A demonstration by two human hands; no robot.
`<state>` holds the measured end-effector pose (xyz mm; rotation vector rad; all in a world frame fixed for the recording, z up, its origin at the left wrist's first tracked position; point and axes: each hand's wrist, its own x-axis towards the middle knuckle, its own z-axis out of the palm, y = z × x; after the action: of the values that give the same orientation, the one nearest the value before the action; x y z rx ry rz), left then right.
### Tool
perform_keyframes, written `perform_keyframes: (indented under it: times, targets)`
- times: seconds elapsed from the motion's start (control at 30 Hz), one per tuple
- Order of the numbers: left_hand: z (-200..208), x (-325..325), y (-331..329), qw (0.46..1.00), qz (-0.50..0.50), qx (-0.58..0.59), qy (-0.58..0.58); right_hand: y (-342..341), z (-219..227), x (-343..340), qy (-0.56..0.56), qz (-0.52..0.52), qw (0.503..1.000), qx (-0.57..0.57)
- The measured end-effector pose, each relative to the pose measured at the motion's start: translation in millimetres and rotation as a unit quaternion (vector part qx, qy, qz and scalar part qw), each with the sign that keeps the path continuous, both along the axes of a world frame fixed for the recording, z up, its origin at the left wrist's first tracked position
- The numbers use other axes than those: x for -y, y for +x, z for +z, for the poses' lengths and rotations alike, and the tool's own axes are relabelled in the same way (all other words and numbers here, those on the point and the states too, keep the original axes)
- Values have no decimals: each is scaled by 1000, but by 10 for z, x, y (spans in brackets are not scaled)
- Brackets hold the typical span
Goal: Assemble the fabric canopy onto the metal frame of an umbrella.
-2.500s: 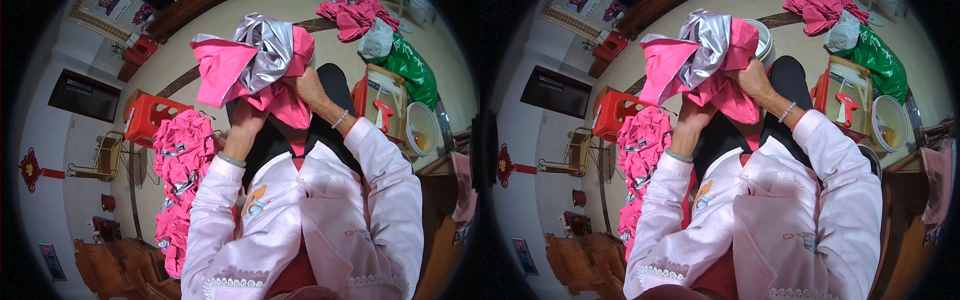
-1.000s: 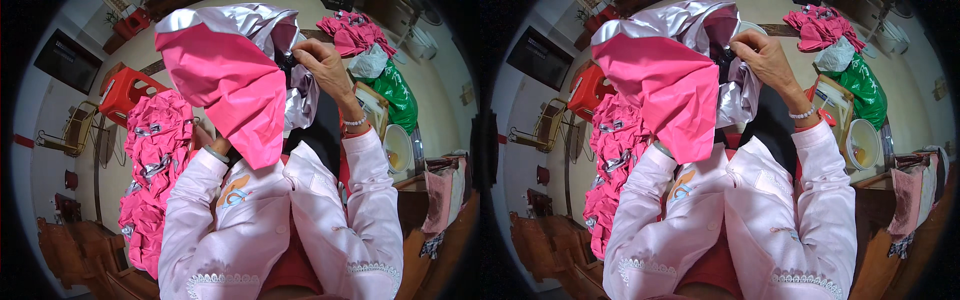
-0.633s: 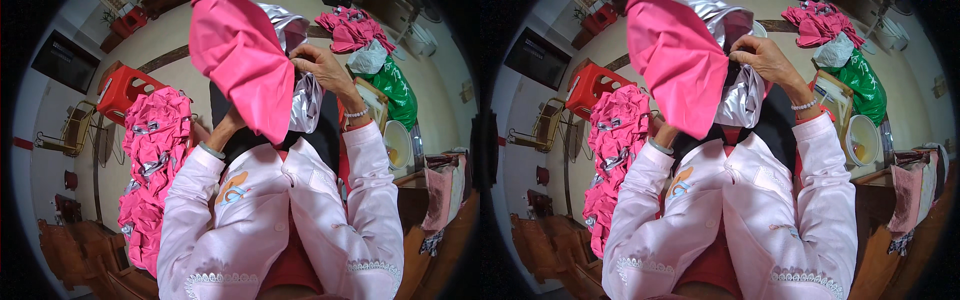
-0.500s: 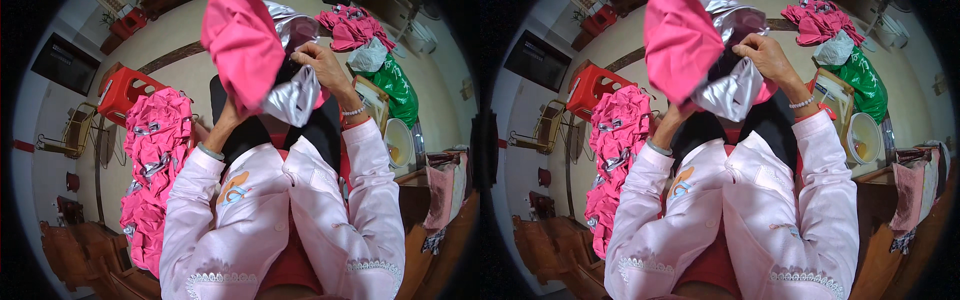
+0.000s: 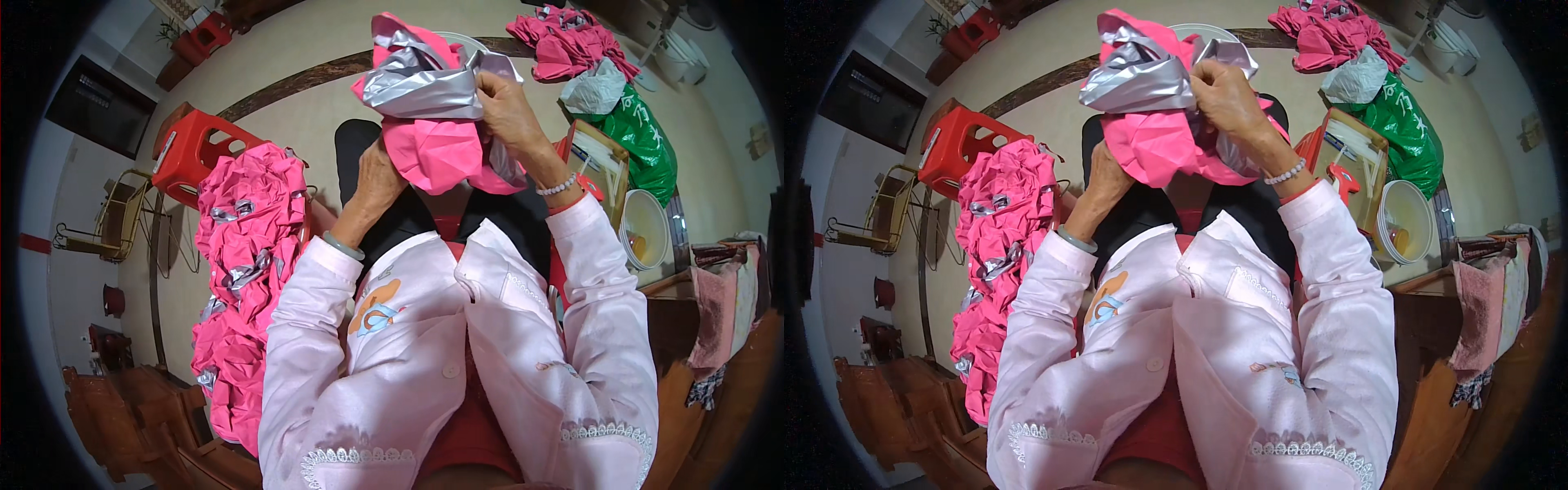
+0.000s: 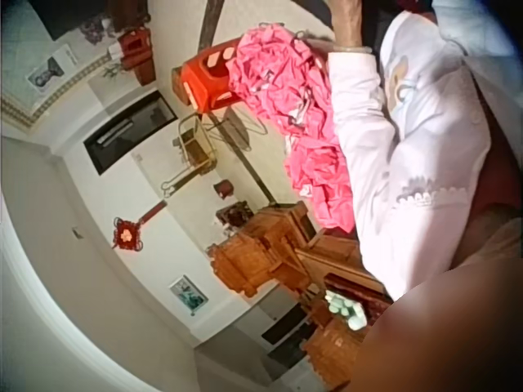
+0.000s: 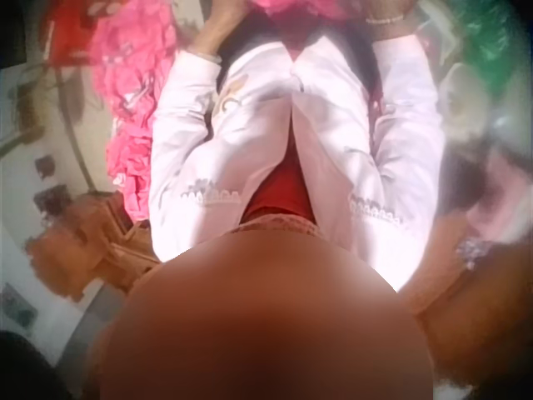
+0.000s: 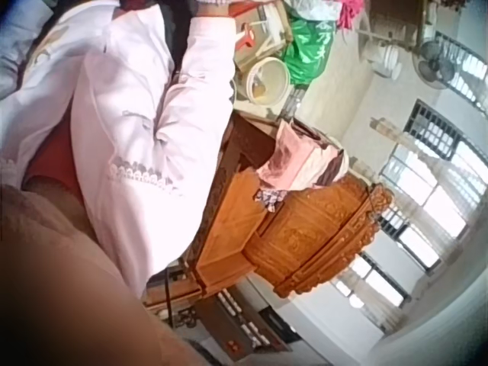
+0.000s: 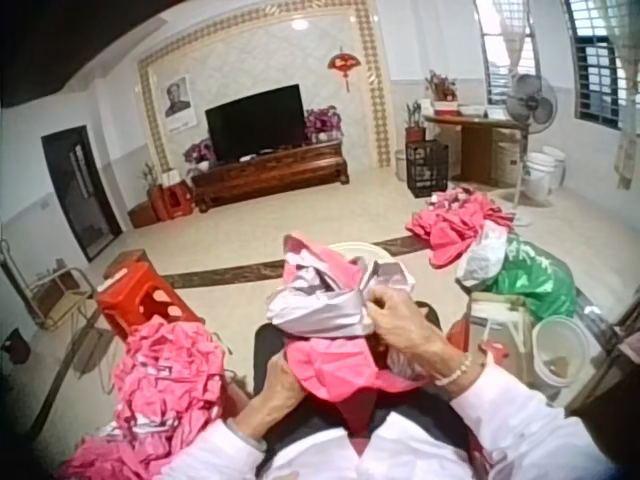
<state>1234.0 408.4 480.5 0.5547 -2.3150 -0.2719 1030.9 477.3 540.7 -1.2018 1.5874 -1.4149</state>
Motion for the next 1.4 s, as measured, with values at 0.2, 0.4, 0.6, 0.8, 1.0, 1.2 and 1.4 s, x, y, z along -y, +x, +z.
perform_keyframes:
  times: [0.2, 0.4, 0.6, 0.8, 1.0, 1.2, 1.4]
  targets:
    - [149, 127, 68, 997, -17, 70, 2, -256, 148, 84, -35, -52, 991, 118]
    - [314, 218, 733, 988, -34, 149, 33, -1912, 338, -506, -179, -196, 933, 243]
    - [695, 233, 916, 985, 10, 169, -32, -1643, 234, -485, -99, -365, 889, -258]
    - [1238, 405, 719, 954, 72, 170, -237, -811, 144, -294, -123, -177, 852, -477]
    - [1525, 632, 552, 902, 185, 77, -381, 219, 32, -113, -158, 112, 937, -290]
    - [1241, 37, 258, 989, -30, -127, 77, -11, 186, 319, -15, 12, 930, 366]
    - [545, -745, -276, 678, -170, -95, 708, 147, 44, 299, -72, -109, 910, 394]
